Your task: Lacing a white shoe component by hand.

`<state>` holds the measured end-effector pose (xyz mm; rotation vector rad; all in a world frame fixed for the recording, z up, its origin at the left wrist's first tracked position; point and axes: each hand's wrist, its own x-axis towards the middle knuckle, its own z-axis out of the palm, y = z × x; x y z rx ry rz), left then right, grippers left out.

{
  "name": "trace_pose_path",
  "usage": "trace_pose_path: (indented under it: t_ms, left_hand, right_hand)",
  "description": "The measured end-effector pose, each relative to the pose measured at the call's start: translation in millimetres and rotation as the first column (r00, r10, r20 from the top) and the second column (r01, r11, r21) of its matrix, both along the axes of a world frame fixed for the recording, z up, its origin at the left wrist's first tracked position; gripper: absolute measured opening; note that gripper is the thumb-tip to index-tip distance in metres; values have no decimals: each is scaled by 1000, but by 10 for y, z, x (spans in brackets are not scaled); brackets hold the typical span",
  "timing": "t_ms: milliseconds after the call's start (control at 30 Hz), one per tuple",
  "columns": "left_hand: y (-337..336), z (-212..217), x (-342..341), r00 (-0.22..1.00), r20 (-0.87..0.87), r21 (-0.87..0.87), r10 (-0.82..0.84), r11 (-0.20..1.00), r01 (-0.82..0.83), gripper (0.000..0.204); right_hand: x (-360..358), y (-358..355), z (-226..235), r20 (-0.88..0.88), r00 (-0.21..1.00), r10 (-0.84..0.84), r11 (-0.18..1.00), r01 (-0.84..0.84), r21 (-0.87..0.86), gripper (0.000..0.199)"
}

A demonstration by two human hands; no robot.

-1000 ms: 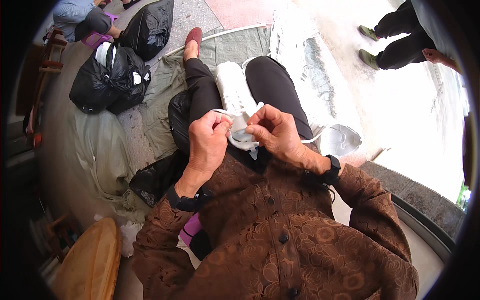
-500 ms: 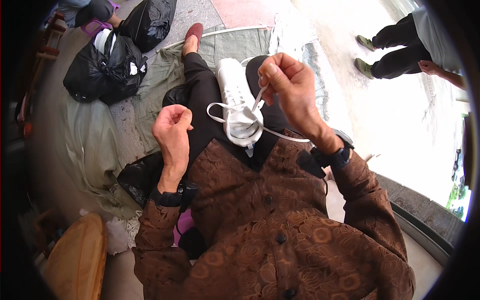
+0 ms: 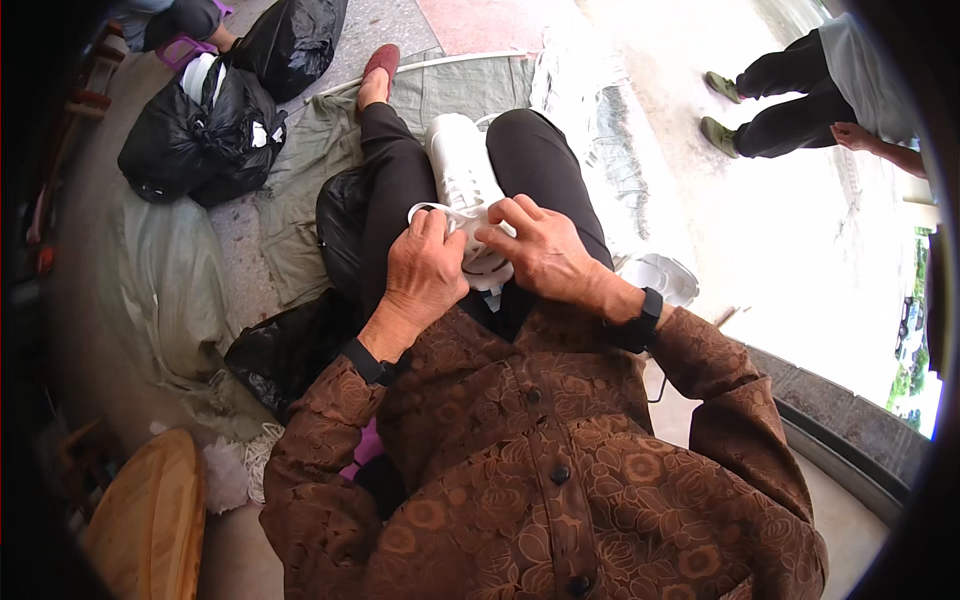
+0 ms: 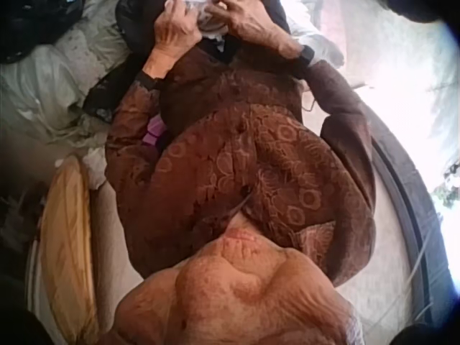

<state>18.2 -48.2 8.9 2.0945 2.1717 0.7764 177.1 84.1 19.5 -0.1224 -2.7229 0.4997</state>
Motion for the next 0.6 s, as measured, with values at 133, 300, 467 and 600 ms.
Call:
trace_pose_path:
  t_ms: [133, 300, 467, 600]
  left_hand:
    - [31, -43, -32, 999, 29, 133, -33, 991, 29, 11]
    - [3, 76, -79, 947, 315, 146, -58, 989, 12, 9]
    - [-368, 1240, 312, 511, 836, -25, -200, 916, 400, 9]
    - [-335, 1017, 74, 375, 865, -382, 333, 922, 62, 5]
  right_hand:
    - [-79, 91, -152, 5, 997, 82, 997, -82, 8, 27]
    - [-20, 20, -56, 37, 992, -122, 858, 124, -498, 14]
    - [412, -197, 941, 37, 977, 210, 579, -93, -810, 17]
    - [293, -111, 733, 175, 971, 160, 576, 52, -816, 17]
